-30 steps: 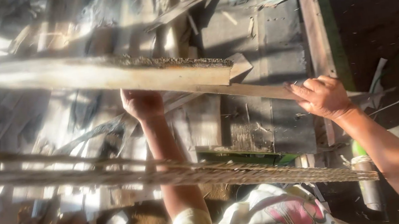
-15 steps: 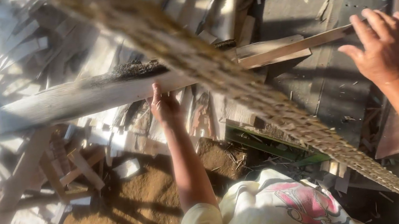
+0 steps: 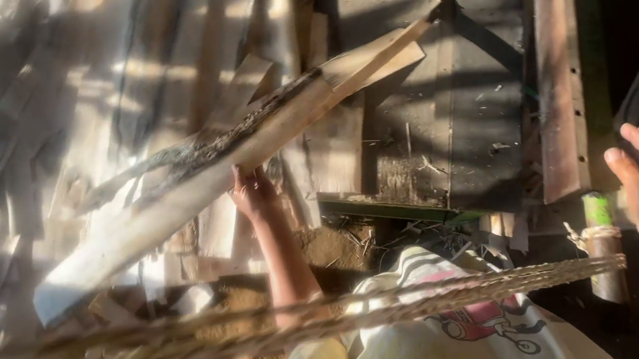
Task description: Sort and handle thin wood veneer or scrap sheets at a woodworking station.
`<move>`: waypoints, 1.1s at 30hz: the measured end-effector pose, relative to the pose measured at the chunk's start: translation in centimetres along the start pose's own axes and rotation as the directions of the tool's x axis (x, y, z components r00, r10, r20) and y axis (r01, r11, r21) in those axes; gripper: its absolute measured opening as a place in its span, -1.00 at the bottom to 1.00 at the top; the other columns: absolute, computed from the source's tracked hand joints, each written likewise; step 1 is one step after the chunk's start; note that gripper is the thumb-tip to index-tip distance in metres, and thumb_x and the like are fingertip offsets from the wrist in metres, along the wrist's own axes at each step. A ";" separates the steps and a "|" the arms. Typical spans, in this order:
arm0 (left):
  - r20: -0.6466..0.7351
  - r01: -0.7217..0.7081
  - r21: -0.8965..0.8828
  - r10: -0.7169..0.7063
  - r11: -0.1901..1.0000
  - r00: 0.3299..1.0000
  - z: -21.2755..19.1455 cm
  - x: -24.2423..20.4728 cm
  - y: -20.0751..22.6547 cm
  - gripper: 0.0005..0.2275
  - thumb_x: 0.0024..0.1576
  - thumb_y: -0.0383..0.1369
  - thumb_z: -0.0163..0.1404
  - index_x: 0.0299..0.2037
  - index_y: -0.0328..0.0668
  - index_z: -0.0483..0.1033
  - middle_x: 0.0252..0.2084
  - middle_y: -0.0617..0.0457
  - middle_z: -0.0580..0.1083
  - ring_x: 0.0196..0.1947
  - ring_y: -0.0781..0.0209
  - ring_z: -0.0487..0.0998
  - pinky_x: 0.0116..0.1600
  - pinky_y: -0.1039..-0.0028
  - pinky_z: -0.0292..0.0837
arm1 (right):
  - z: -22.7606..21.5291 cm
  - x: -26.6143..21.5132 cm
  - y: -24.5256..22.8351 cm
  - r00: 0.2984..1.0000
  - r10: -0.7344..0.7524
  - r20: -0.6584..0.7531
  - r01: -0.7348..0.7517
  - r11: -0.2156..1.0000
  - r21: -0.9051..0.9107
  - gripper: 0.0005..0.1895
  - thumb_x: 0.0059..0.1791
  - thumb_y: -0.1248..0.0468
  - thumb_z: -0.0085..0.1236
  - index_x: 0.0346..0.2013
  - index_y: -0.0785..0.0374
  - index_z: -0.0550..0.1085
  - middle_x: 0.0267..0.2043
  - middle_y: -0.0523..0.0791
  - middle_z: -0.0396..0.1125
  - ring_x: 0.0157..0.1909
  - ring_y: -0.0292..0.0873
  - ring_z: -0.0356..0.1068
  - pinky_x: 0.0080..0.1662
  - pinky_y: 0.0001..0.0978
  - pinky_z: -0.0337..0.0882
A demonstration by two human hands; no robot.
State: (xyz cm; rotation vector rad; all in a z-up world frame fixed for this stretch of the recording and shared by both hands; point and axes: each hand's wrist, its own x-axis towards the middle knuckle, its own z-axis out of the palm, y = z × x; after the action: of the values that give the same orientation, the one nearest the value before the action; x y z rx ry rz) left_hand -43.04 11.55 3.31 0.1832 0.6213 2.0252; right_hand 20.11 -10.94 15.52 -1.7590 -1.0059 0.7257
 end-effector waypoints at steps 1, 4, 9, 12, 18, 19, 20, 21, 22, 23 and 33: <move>0.010 0.036 0.009 -0.036 0.999 0.999 0.1 -0.1 -0.5 -0.65 0.24 -0.46 0.00 0.19 -0.48 0.31 0.11 -0.23 0.46 0.11 -0.02 0.51 0.26 0.18 0.54 | -1.0 -1.9 2.3 0.999 0.022 -0.031 -0.022 1.000 -0.004 -0.42 0.15 0.12 0.24 0.40 0.32 0.38 0.39 0.02 0.33 0.24 -0.17 0.32 0.25 -0.32 0.28; -0.171 0.082 -0.008 -0.082 0.997 0.982 1.3 -0.8 0.3 -0.66 0.25 -0.45 0.03 0.13 -0.63 0.35 0.09 -0.34 0.48 0.08 -0.10 0.54 0.25 0.22 0.56 | -2.1 -7.0 5.4 0.849 0.521 0.082 -0.525 0.820 0.229 -0.27 0.15 0.00 0.08 0.55 0.28 0.26 0.24 0.05 0.37 -0.07 -0.08 0.28 -0.03 -0.20 0.32; -0.345 0.022 0.275 0.077 0.961 0.935 3.6 -1.9 5.4 -0.85 0.19 -0.61 0.09 -0.19 -0.70 0.43 -0.06 -0.34 0.56 -0.09 0.01 0.65 0.12 0.35 0.60 | -1.0 -13.0 -1.1 0.823 0.404 0.400 -0.567 0.636 0.523 -0.16 -0.07 -0.02 0.13 0.41 0.27 0.11 0.14 0.04 0.38 -0.22 -0.05 0.57 -0.33 -0.17 0.53; -0.290 0.144 0.246 -0.069 0.958 0.955 4.0 -1.8 5.9 -0.87 0.21 -0.54 0.02 -0.18 -0.59 0.47 -0.11 -0.24 0.56 -0.08 0.05 0.66 0.09 0.34 0.64 | -1.3 -13.8 0.4 0.843 0.303 0.445 -0.508 0.723 0.469 -0.16 -0.18 0.27 0.22 0.38 0.31 0.20 0.06 0.10 0.42 -0.46 -0.15 0.37 -0.42 -0.29 0.43; -0.154 0.144 0.336 -0.097 0.931 0.983 1.3 -6.1 -4.8 -0.92 0.21 -0.61 0.06 -0.18 -0.35 0.41 -0.19 -0.14 0.46 -0.22 0.12 0.44 -0.06 0.32 0.44 | -0.6 -12.7 -6.1 0.802 0.473 0.364 -0.582 0.756 0.299 -0.09 -0.38 0.59 -0.03 0.28 0.13 0.20 -0.23 -0.06 0.32 -0.59 -0.15 0.30 -0.53 -0.27 0.33; -0.161 0.160 0.341 -0.110 0.927 0.981 -0.1 -6.4 -7.9 -0.92 0.21 -0.61 0.06 -0.18 -0.35 0.41 -0.19 -0.14 0.46 -0.22 0.12 0.44 -0.06 0.32 0.44 | -0.6 -12.7 -6.5 0.798 0.487 0.355 -0.590 0.751 0.297 -0.09 -0.38 0.59 -0.03 0.28 0.13 0.20 -0.23 -0.06 0.32 -0.59 -0.15 0.30 -0.53 -0.27 0.33; -0.173 0.218 0.263 -0.177 0.940 0.969 -1.4 -6.7 -11.0 -0.89 0.23 -0.59 0.07 -0.11 -0.42 0.41 -0.16 -0.19 0.47 -0.15 0.07 0.51 0.04 0.29 0.54 | -0.6 -12.6 -6.9 0.803 0.485 0.347 -0.582 0.764 0.278 -0.11 -0.36 0.58 -0.03 0.28 0.13 0.20 -0.26 -0.05 0.32 -0.59 -0.16 0.29 -0.53 -0.27 0.32; -0.179 0.278 0.180 -0.246 0.944 0.953 -2.7 -7.1 -14.5 -0.85 0.25 -0.57 0.09 -0.05 -0.49 0.41 -0.13 -0.24 0.49 -0.09 0.02 0.59 0.15 0.26 0.65 | -0.6 -12.4 -7.3 0.810 0.482 0.335 -0.571 0.779 0.259 -0.13 -0.34 0.57 -0.03 0.28 0.12 0.20 -0.28 -0.04 0.31 -0.60 -0.17 0.29 -0.54 -0.27 0.32; -0.184 0.295 0.181 -0.262 0.938 0.947 0.5 -9.6 -15.7 -0.85 0.25 -0.57 0.09 -0.05 -0.49 0.41 -0.13 -0.24 0.49 -0.09 0.02 0.59 0.15 0.26 0.65 | -0.5 -12.6 -6.1 0.807 0.495 0.322 -0.577 0.775 0.256 -0.13 -0.34 0.57 -0.03 0.28 0.12 0.20 -0.28 -0.04 0.31 -0.60 -0.17 0.29 -0.54 -0.27 0.32; -0.222 0.370 0.233 -0.321 0.899 0.921 3.8 -12.0 -17.1 -0.80 0.23 -0.56 0.07 -0.01 -0.48 0.35 -0.09 -0.22 0.48 -0.08 -0.01 0.58 0.13 0.19 0.63 | -0.4 -12.7 -4.9 0.823 0.446 0.352 -0.549 0.783 0.291 -0.17 -0.28 0.55 -0.02 0.30 0.14 0.18 -0.30 -0.03 0.31 -0.60 -0.18 0.30 -0.54 -0.29 0.34; -0.175 0.557 0.286 -0.529 0.780 0.830 2.9 -15.1 -32.8 -0.69 0.18 -0.59 0.03 0.12 -0.31 0.32 0.01 -0.18 0.46 -0.02 -0.06 0.56 0.09 0.09 0.64 | 3.6 -13.6 3.4 0.895 0.390 0.215 -0.398 0.917 -0.009 -0.18 -0.09 0.36 0.21 0.42 0.02 0.10 -0.32 -0.10 0.36 -0.51 -0.23 0.37 -0.49 -0.29 0.40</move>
State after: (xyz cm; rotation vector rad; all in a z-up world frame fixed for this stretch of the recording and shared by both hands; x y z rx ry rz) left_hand -8.88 12.76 -8.71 0.0951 0.9453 1.3620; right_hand 11.65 -21.93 11.55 -1.9063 -0.7697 1.2022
